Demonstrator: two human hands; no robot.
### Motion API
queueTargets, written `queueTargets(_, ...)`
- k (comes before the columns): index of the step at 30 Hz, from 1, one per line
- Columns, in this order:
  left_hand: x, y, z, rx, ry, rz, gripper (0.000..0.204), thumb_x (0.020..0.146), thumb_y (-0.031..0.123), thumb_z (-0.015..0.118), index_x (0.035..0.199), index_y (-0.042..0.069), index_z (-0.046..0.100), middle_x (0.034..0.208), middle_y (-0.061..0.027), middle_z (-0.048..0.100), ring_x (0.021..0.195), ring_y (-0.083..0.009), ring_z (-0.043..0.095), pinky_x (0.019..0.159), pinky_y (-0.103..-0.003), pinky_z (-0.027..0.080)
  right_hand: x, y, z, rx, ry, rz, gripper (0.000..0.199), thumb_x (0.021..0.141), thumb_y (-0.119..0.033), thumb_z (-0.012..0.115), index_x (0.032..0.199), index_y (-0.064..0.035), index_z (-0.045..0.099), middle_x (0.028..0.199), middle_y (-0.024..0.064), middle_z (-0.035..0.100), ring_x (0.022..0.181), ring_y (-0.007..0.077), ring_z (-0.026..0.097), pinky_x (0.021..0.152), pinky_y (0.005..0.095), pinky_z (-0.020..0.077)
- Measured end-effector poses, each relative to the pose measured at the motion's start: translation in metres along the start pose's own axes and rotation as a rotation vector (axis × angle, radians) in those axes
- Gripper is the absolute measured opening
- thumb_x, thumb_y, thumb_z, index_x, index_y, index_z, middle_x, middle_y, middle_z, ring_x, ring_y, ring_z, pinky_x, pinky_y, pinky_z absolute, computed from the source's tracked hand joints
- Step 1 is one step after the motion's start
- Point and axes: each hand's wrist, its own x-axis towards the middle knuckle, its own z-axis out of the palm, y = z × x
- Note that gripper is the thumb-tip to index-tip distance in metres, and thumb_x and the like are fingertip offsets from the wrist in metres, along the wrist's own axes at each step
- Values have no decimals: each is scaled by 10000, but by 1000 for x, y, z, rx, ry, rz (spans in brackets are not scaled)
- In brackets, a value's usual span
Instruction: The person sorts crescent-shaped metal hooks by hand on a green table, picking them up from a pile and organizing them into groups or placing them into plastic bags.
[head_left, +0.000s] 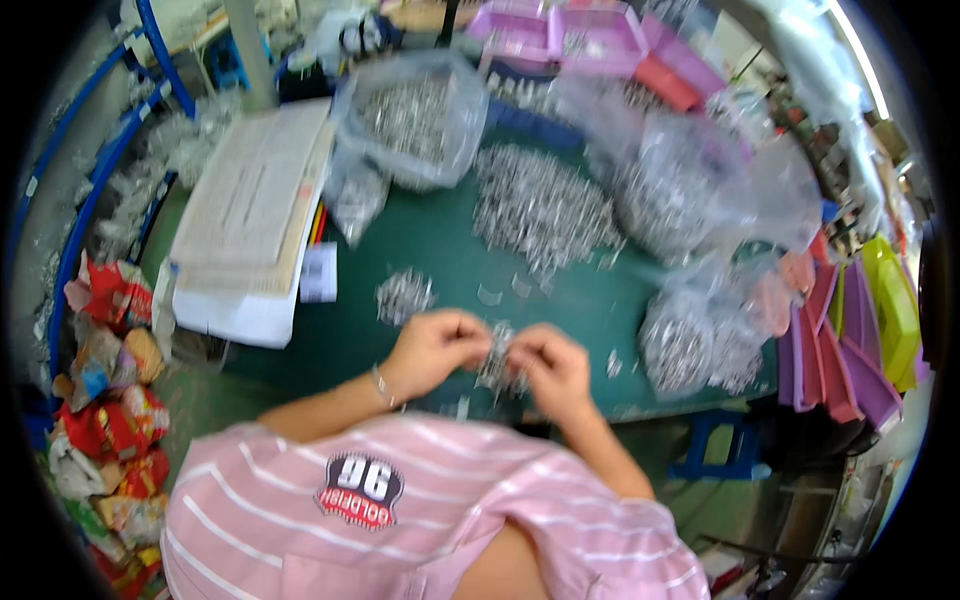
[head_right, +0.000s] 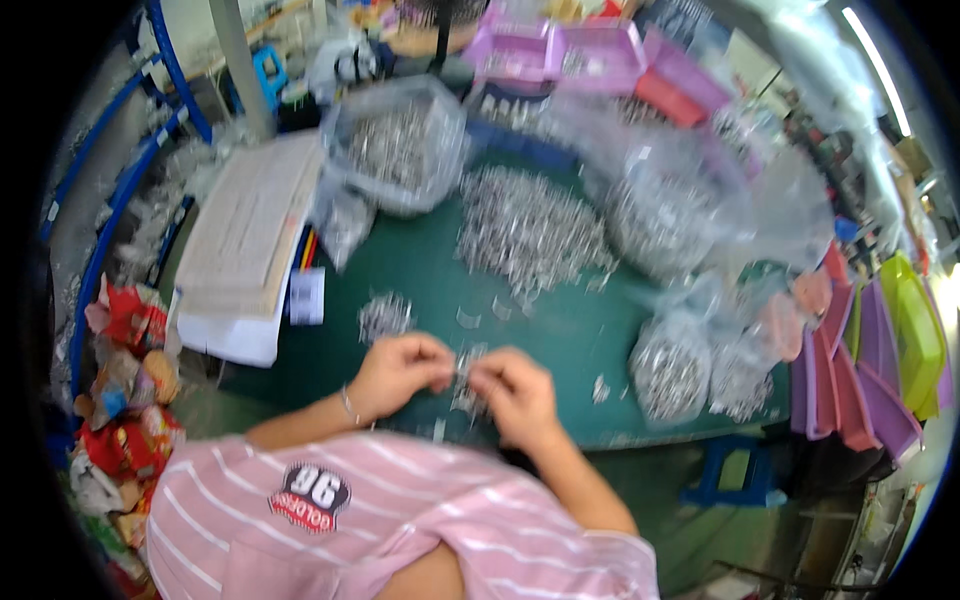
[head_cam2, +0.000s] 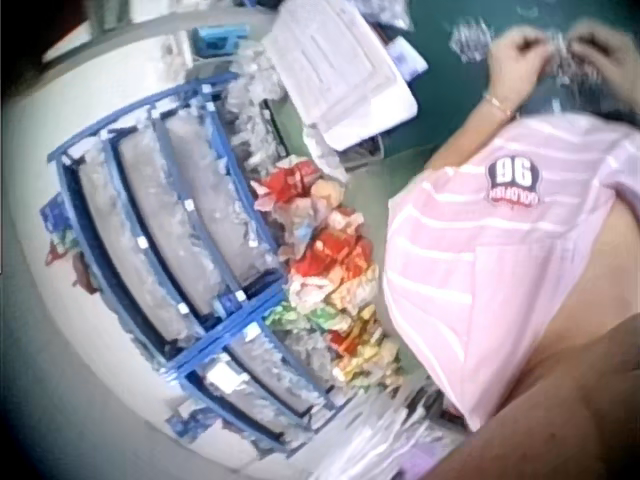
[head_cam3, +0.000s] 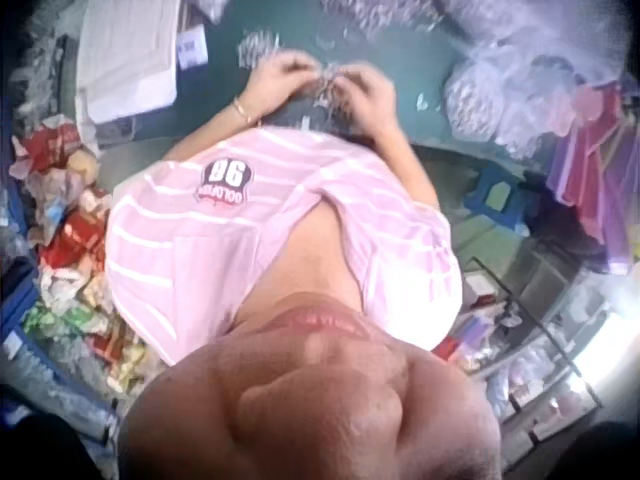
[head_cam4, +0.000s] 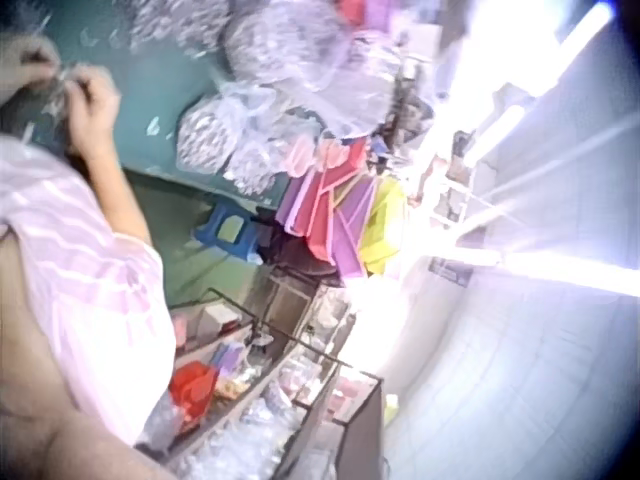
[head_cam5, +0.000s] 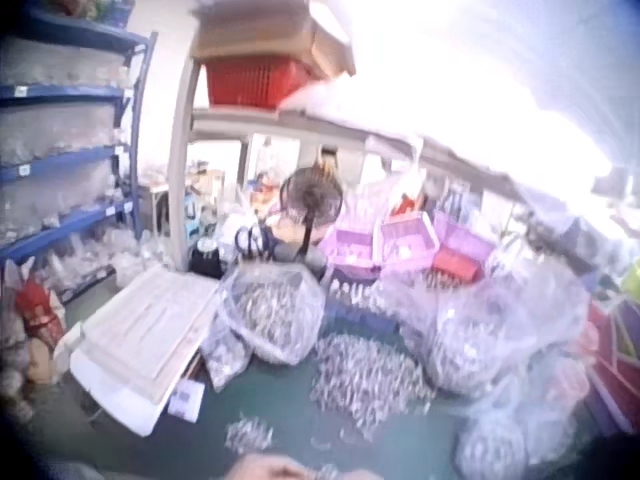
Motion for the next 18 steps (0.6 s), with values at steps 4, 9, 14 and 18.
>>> queueTargets(4, -12, 5, 8, -325, -26, 135, 205, 831, -29, 667, 1025, -36, 601, 902, -95, 650, 810, -136, 640, 745, -252, 538, -5, -9, 3, -84, 62, -218, 140, 745, 99, 667, 848, 5, 649, 845, 86, 651, 773, 185, 628, 676, 286, 505)
queueTargets(9, -21, 4, 7, -211, -46, 141, 271, 809, -70, 673, 1065, -38, 592, 957, -99, 636, 884, -138, 625, 786, -262, 539, -22, -4, 13, 132, 100, -116, 218, 802, 100, 655, 981, 24, 558, 911, 84, 638, 819, 119, 621, 726, 246, 526)
queueTargets(14, -11, -5, 2, -50, -49, 256, 198, 825, -22, 681, 1016, -45, 636, 940, -76, 640, 864, -109, 626, 761, -225, 531, -23, 2, 16, 153, 127, -126, 297, 801, 99, 662, 1038, 29, 497, 919, 88, 630, 838, 123, 633, 751, 256, 535)
queueTargets(18, -8, -7, 7, -158, -54, 170, 145, 830, -19, 675, 968, -44, 638, 919, -79, 653, 820, -109, 642, 730, -216, 528, -23, 3, 15, 154, 175, -90, 253, 777, 102, 673, 987, 30, 550, 909, 102, 638, 808, 152, 649, 732, 272, 537)
